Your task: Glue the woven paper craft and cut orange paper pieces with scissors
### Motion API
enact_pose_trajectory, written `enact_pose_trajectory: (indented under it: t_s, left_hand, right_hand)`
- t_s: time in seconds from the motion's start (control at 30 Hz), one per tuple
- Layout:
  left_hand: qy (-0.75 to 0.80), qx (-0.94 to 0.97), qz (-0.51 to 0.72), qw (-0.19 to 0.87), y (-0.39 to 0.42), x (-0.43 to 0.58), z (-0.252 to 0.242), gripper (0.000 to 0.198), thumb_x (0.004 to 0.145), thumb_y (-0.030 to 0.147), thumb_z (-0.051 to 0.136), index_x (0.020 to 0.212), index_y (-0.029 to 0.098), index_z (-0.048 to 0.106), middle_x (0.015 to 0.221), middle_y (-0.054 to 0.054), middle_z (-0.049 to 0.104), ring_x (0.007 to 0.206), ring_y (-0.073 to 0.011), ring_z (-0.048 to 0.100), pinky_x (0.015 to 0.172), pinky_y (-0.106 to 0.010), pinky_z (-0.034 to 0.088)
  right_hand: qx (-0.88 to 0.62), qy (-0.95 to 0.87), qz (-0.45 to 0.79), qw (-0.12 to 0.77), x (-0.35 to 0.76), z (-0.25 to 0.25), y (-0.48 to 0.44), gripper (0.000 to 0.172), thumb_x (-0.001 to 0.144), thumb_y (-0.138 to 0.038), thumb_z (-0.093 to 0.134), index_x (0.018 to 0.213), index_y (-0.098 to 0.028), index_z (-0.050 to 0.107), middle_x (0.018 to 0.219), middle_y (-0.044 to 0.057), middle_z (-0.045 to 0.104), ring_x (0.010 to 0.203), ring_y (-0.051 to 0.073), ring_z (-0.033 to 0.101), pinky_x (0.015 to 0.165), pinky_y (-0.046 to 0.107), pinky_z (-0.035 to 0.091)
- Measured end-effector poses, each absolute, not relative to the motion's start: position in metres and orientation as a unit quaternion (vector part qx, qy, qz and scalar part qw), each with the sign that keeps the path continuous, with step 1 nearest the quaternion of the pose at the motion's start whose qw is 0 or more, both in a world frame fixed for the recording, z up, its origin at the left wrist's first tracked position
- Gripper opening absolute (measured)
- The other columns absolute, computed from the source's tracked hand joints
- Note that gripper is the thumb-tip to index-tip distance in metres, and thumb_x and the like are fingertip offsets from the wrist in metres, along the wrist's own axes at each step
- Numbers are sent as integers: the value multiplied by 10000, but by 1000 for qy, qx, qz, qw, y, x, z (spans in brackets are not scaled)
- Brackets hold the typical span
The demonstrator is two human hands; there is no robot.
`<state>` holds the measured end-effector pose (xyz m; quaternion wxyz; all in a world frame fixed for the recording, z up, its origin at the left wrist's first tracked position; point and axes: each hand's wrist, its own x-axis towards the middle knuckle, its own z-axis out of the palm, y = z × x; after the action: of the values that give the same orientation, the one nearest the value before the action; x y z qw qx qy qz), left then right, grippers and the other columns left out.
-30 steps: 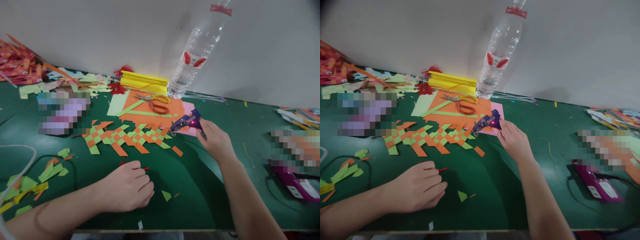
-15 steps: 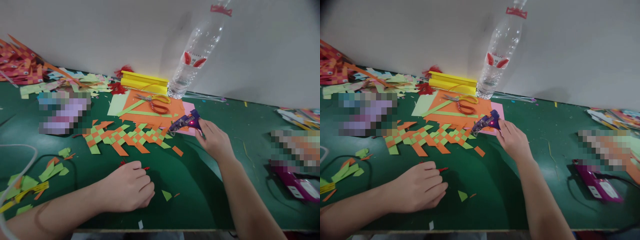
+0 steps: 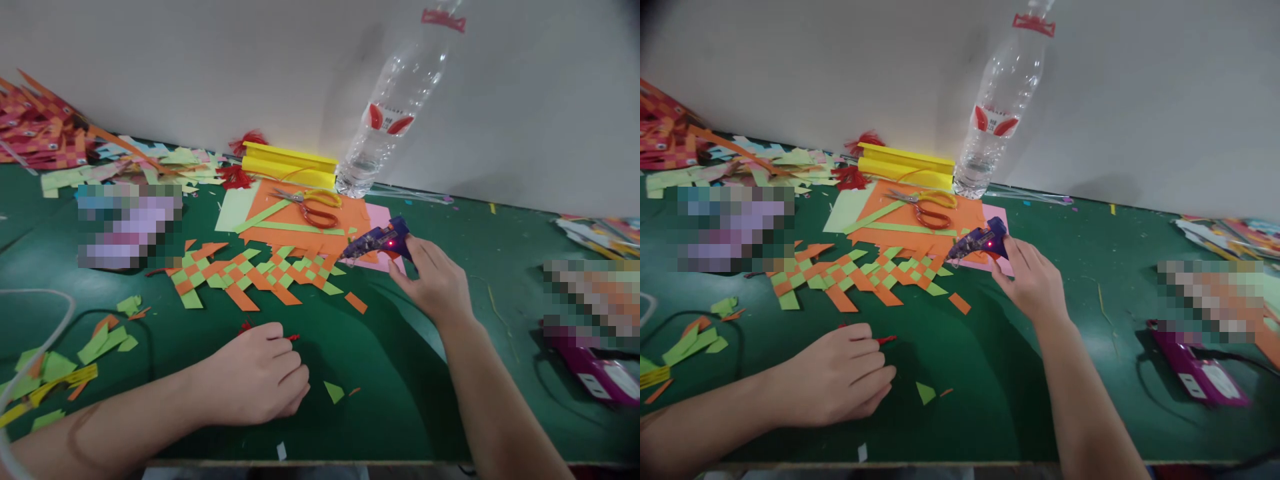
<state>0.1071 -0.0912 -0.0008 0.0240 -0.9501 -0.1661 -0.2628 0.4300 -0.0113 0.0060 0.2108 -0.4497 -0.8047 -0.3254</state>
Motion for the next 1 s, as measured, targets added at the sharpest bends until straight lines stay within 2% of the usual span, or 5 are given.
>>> enact_pose_trajectory:
  t_s: [0.33, 0.53, 0.7, 0.83, 1.0]
  left_hand:
    - [-177, -951, -250, 32, -91, 108, -4, 273, 899, 177, 459, 635, 175, 529, 498, 32, 450, 466, -118, 373, 522, -297, 275]
    - [-176, -951, -251, 35, -91, 108, -6, 279, 896, 178, 450, 626, 176, 522, 496, 31, 445, 463, -123, 368, 514, -304, 277]
    - [-179, -951, -247, 38, -91, 109, -4, 275, 906, 179, 452, 642, 176, 531, 502, 34, 446, 467, -122, 373, 523, -301, 286]
    - [-176, -951, -249, 38, -91, 110, -4, 274, 909, 180, 448, 650, 176, 540, 505, 32, 454, 466, -126, 374, 519, -304, 286]
    - [-171, -952, -251, 40, -93, 110, -5, 273, 894, 173, 451, 638, 175, 546, 496, 31, 454, 463, -128, 368, 511, -305, 290]
  right_hand:
    - [-577, -713, -294, 269, 439, 2, -8, 515, 836, -387, 598, 1276, -135, 507, 1055, 155, 662, 910, 271, 646, 743, 363, 519]
    - [-730, -582, -192, 303, 463, 1, 0, 684, 819, -561, 538, 1290, -67, 493, 900, 156, 639, 935, 332, 602, 787, 431, 482]
    - [-847, -479, -80, 218, 487, -3, 8, 748, 831, -610, 485, 1323, -47, 458, 1227, 271, 559, 1108, 405, 552, 874, 480, 446]
    - [-873, -455, -36, 170, 493, -11, 15, 705, 845, -567, 487, 1321, -49, 446, 1282, 276, 524, 1125, 421, 550, 870, 513, 454]
    - [-851, -493, -50, 175, 491, -22, 22, 700, 850, -562, 453, 1326, -50, 431, 1282, 278, 507, 1140, 415, 533, 883, 511, 447]
